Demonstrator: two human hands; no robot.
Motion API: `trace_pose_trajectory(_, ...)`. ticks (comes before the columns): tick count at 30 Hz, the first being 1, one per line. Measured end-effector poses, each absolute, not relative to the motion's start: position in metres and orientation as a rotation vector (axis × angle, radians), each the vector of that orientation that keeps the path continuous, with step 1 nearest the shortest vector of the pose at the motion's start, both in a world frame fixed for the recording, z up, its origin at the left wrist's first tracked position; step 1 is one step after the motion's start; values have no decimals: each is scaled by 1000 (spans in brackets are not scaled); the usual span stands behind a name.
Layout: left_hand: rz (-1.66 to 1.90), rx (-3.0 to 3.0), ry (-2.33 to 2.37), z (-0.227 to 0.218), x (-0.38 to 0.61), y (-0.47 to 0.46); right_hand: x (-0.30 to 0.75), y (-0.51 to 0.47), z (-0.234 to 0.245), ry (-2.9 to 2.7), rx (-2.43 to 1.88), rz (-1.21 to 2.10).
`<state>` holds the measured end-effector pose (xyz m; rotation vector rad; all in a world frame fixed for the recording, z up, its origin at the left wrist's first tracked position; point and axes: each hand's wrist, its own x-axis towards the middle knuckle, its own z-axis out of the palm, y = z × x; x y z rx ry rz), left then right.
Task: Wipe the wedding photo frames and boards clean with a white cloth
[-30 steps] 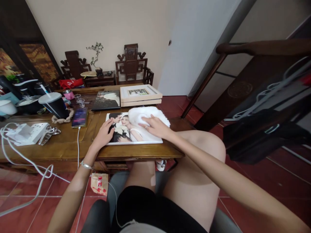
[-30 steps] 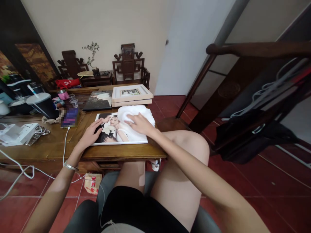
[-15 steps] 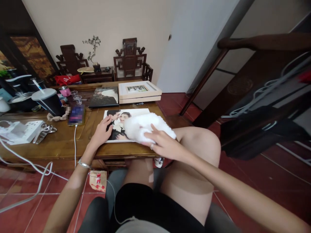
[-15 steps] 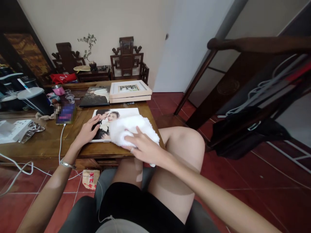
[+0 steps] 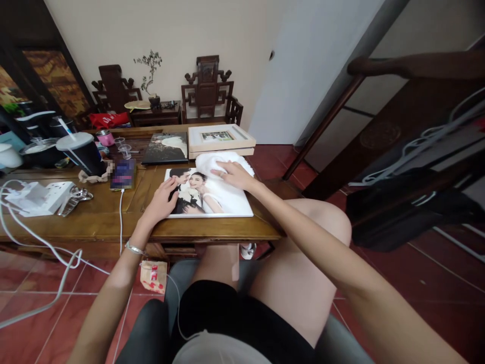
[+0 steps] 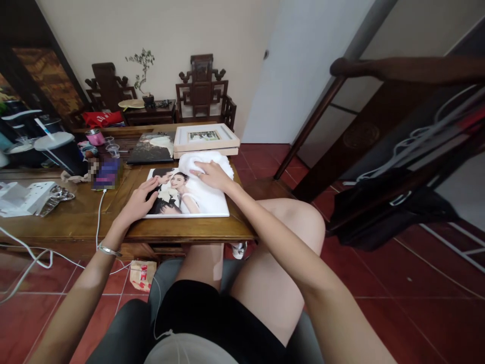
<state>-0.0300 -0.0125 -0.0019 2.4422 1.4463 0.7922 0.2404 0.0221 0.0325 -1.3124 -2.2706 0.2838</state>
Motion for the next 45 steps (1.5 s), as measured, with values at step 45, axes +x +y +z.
trace_pose_trajectory(45, 783, 2407, 1428, -9, -32, -8, 229, -110, 43, -2401, -1123, 418)
